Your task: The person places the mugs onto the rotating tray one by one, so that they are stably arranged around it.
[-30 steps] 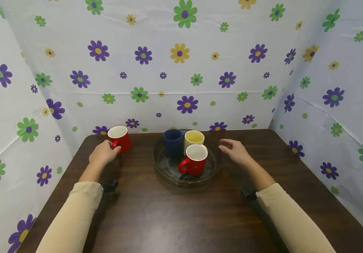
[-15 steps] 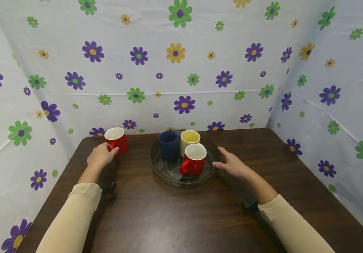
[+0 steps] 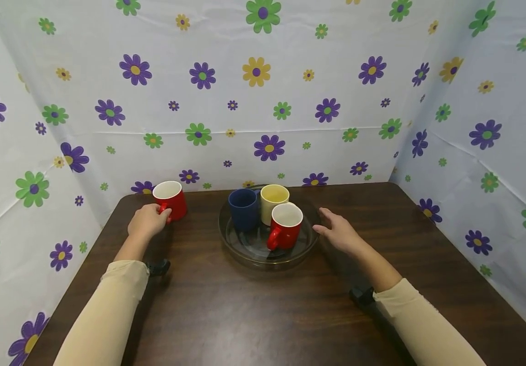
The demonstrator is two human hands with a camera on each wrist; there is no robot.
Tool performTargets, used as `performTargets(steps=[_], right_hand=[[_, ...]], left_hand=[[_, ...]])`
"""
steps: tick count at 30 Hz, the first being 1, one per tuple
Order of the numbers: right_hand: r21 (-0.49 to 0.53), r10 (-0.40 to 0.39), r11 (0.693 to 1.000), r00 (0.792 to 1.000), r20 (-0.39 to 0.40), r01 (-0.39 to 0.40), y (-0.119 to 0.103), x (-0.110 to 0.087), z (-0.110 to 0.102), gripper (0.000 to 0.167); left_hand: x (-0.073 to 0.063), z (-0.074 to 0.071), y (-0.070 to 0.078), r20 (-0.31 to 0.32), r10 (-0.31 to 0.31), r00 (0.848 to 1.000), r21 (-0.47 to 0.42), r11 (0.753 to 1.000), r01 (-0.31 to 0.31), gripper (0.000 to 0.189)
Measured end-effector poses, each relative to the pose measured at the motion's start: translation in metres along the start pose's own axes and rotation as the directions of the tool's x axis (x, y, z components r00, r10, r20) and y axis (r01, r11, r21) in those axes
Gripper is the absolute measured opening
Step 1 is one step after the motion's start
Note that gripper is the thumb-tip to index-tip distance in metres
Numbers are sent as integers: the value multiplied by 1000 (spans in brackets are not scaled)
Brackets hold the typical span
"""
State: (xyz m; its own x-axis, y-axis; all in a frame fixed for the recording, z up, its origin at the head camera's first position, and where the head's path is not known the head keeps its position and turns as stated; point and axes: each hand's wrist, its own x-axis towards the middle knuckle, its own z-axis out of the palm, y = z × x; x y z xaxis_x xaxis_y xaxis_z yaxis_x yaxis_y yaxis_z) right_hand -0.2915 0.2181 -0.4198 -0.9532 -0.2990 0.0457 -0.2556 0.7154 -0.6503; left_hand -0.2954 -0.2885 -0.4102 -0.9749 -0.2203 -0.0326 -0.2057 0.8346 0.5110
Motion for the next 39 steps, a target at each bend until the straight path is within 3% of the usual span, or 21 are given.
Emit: performTargets(steps=[6,14,18,23,29,39], right_hand=[[-26,-1,1000,998,-65,0,-3,-5,0,69],[-2,15,1000,999,31,-15,-9,-11,8,83],[7,16,1000,999,38,-16,-10,-10,10,85],[7,40,999,998,42,-40,-7,-7,9,80],[6,45,999,997,59,-46,-6,-5,6,74],[-7,28,1000,997,70,-28,-5,0,4,73]], left_hand=[[-1,2,0,29,-21,999,-18,1000,22,41],[-3,3,0,-33,-19,999,-29,999,18,40],[-2,3,-2,-61,9,998,-56,998,-12,39],[-1,5,-5,-69,4,998,-156,988,-15,39],[-3,5,-7,-41,-13,999,-325,946,-1,42],[-12,-3,-9,-12,51,999,-342,938,-52,41]])
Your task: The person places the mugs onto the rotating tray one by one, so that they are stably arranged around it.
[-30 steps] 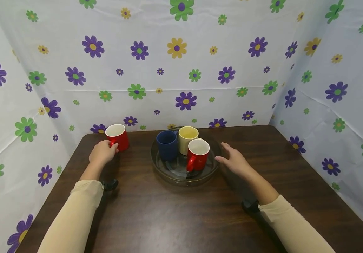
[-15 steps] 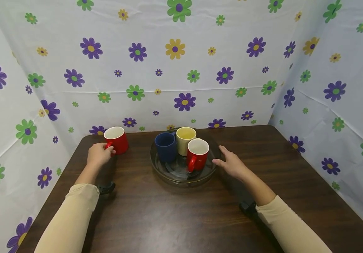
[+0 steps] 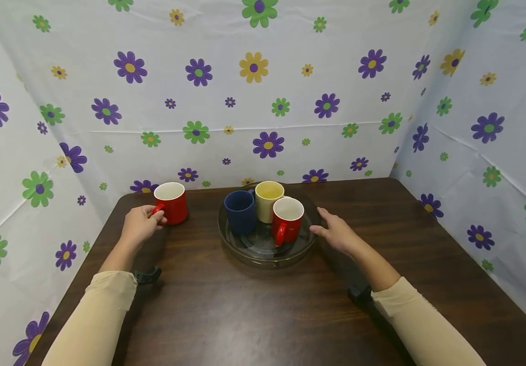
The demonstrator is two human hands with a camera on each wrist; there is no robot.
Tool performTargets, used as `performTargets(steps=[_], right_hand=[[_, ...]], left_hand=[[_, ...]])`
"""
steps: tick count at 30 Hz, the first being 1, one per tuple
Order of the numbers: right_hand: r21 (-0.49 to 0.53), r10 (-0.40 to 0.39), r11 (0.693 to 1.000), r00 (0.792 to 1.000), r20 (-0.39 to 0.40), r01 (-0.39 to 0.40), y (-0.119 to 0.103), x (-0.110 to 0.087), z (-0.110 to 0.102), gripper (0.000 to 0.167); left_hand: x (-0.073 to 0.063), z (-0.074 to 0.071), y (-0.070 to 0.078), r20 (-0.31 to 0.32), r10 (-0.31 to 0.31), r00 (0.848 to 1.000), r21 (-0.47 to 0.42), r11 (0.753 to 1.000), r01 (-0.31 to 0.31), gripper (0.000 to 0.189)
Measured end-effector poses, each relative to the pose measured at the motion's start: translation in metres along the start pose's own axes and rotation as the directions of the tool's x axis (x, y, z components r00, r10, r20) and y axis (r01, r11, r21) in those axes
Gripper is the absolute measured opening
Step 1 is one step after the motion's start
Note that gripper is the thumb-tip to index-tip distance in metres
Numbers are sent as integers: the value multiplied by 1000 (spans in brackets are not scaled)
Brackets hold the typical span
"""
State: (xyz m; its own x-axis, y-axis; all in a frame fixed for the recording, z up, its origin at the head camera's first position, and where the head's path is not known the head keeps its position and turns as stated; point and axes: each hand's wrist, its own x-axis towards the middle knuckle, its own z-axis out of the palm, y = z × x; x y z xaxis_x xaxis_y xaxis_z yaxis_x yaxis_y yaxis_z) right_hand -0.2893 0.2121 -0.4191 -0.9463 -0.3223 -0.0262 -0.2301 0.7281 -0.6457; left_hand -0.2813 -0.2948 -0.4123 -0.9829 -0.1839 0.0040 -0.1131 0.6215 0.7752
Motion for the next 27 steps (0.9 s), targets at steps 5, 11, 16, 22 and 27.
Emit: performTargets(steps=[5,11,16,22,27], right_hand=[[-2,6,1000,1000,2,-6,0,0,-2,71],[-3,8,1000,1000,7,-8,0,1,-3,71],[-8,14,1000,1000,7,-14,1,4,-4,70],[-5,7,1000,1000,16,-7,2,6,-5,68],[1,11,1000,999,31,-11,4,8,-6,68]], left_hand=[[-5,-5,7,14,23,1000,-30,999,-23,41],[-13,-16,18,59,87,994,-18,996,-86,41],[-24,-24,30,114,140,984,-38,990,-137,41],[-39,-29,47,153,197,968,-84,979,-186,39],[-48,-31,58,173,250,953,-141,964,-227,37]])
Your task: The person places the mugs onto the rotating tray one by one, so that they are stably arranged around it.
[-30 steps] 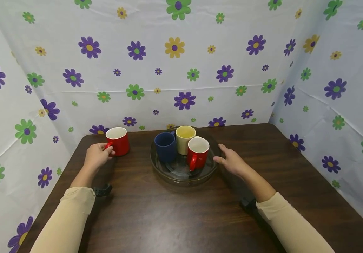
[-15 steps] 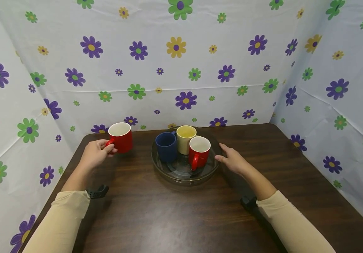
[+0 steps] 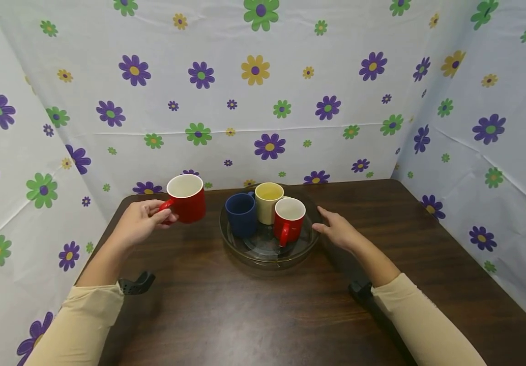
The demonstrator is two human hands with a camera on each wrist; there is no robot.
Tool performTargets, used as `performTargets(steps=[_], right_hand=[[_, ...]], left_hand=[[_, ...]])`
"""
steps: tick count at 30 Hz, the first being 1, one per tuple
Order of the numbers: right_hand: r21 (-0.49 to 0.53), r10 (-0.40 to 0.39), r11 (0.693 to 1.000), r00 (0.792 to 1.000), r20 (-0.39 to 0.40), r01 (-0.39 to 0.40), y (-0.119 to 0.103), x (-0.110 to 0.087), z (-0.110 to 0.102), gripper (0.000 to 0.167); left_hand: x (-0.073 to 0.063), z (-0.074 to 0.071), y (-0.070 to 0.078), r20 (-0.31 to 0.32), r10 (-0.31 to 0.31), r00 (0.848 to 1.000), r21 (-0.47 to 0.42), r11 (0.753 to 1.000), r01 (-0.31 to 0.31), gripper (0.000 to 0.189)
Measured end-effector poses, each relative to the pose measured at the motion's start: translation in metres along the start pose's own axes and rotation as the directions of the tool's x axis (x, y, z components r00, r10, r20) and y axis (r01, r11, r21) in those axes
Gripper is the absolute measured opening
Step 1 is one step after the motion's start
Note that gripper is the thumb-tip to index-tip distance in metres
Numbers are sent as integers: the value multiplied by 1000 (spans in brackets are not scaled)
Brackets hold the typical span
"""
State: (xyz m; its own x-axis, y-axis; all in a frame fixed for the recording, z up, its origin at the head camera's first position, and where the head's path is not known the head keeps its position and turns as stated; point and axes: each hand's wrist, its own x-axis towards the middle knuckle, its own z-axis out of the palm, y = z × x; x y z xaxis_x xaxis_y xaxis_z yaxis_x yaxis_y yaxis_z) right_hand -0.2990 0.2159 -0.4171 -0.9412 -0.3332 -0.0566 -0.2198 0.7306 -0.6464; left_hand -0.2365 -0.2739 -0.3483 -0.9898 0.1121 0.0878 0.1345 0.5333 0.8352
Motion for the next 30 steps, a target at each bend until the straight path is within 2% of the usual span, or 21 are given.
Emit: performTargets(steps=[6,16,22,30], right_hand=[[-2,-1,1000,1000,5,1,-1,1,-2,68],[-41,-22,999,1000,2,22,-1,4,-3,66],[-25,-28,999,999,20,28,0,6,-4,66],[-20,-26,999,999,25,26,1,9,-6,65]], left_hand=[[-6,1,13,30,73,997,-5,997,-73,30],[-16,8,42,108,138,985,-17,990,-137,26],[-13,20,45,157,161,974,-65,986,-152,23],[-4,41,50,239,211,948,-175,970,-172,22]])
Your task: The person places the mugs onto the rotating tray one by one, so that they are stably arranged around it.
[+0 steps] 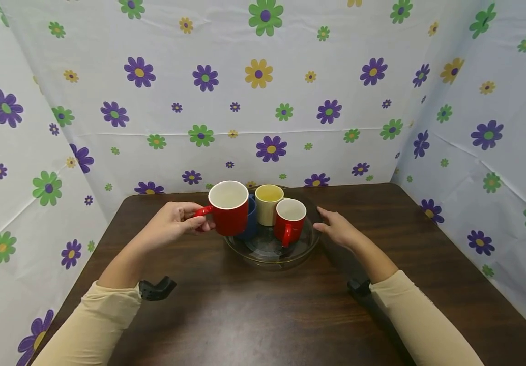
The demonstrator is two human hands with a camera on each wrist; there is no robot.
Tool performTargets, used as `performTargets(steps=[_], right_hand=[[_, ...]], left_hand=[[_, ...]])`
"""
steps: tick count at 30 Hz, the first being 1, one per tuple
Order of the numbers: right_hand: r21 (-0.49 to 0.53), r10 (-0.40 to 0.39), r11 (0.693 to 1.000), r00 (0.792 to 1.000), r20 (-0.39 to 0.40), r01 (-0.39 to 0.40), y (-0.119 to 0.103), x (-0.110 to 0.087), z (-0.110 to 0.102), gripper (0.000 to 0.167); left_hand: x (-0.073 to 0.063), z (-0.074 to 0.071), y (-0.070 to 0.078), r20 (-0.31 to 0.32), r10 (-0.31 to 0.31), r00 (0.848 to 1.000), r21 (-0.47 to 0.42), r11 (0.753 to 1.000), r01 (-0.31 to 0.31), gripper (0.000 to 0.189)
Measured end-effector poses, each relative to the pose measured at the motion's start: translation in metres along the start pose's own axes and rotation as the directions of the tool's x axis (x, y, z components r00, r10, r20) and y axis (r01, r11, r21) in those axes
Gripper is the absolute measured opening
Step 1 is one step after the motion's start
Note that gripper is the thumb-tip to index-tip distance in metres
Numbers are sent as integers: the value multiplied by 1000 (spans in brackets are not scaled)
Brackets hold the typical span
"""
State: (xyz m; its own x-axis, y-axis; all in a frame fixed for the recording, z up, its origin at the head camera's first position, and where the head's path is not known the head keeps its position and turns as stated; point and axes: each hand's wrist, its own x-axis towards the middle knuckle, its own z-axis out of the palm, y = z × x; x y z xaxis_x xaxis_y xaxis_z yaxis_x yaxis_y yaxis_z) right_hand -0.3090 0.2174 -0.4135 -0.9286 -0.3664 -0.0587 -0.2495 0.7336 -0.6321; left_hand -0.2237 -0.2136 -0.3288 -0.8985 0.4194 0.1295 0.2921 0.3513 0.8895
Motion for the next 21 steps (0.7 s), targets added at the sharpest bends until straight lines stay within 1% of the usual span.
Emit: performTargets(steps=[5,10,12,18,21], right_hand=[[8,4,1000,1000,1,-4,0,1,-1,63],[1,5,1000,1000,4,-5,-1,2,-2,64],[-6,2,1000,1000,6,-2,-1,3,-3,64],[-20,-6,1000,1000,-1,6,1,5,-2,63],[-27,-12,1000,1000,-4,12,2,6,-2,63]], left_hand=[[10,17,0,59,3,998,-32,999,-1,21],[18,30,-1,109,-7,994,-65,998,15,21],[21,35,-1,125,-22,992,-78,996,31,21],[30,48,-5,154,-31,988,-112,992,49,20],[33,54,-9,165,-27,986,-108,993,46,19]])
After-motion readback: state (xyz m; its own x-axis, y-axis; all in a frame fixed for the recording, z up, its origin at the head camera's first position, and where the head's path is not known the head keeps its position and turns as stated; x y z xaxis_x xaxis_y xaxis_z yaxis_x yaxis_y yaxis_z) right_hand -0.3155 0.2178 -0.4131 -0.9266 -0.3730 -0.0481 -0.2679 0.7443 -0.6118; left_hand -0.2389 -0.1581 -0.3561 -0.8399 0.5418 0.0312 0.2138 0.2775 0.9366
